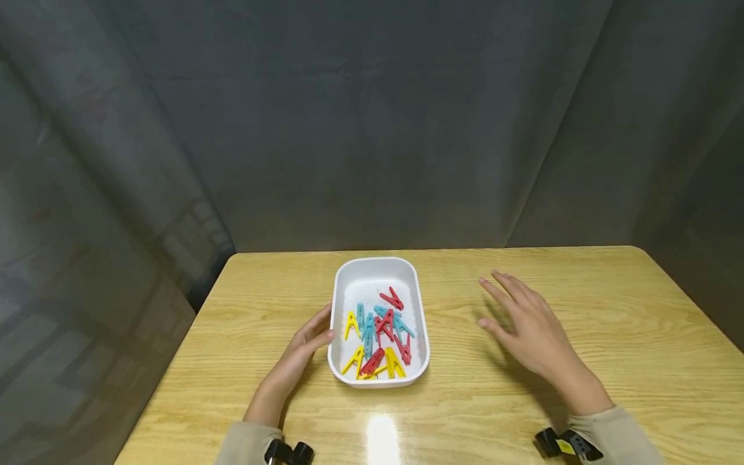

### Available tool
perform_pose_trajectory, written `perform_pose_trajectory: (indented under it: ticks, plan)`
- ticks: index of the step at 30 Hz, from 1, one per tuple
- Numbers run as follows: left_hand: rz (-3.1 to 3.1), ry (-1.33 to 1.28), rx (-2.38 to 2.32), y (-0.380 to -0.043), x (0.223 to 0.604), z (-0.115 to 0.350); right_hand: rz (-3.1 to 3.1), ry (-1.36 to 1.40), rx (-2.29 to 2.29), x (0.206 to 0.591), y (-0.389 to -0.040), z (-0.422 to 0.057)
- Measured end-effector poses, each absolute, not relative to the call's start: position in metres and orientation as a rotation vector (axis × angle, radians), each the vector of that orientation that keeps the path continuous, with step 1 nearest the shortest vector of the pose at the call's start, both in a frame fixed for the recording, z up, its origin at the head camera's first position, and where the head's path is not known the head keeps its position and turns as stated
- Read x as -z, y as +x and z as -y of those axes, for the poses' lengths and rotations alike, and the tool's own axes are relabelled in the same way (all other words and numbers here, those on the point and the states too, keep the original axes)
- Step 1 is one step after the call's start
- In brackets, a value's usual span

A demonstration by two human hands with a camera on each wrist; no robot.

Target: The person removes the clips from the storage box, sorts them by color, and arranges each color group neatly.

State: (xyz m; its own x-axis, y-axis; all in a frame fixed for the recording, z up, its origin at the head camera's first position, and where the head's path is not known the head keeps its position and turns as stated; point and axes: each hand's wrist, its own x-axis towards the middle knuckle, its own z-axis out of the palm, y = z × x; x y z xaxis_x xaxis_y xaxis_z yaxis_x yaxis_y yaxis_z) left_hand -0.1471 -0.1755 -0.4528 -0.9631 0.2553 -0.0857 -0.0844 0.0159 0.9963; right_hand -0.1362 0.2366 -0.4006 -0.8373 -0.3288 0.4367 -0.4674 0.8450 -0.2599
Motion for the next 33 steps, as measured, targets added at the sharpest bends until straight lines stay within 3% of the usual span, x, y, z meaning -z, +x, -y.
perform_pose_trajectory:
  ticks: [14, 33]
  plan:
    - [-2.015, 0.203, -2.116, -0.143, 0.466, 0.171, 2.619, 0.631, -0.722, 0.407, -0.136, -0.215]
    - [-1.998, 0.294, -2.194, -0.148, 0.465, 0.171, 2.588, 0.938, -0.908, 0.401, -0.183, -0.158]
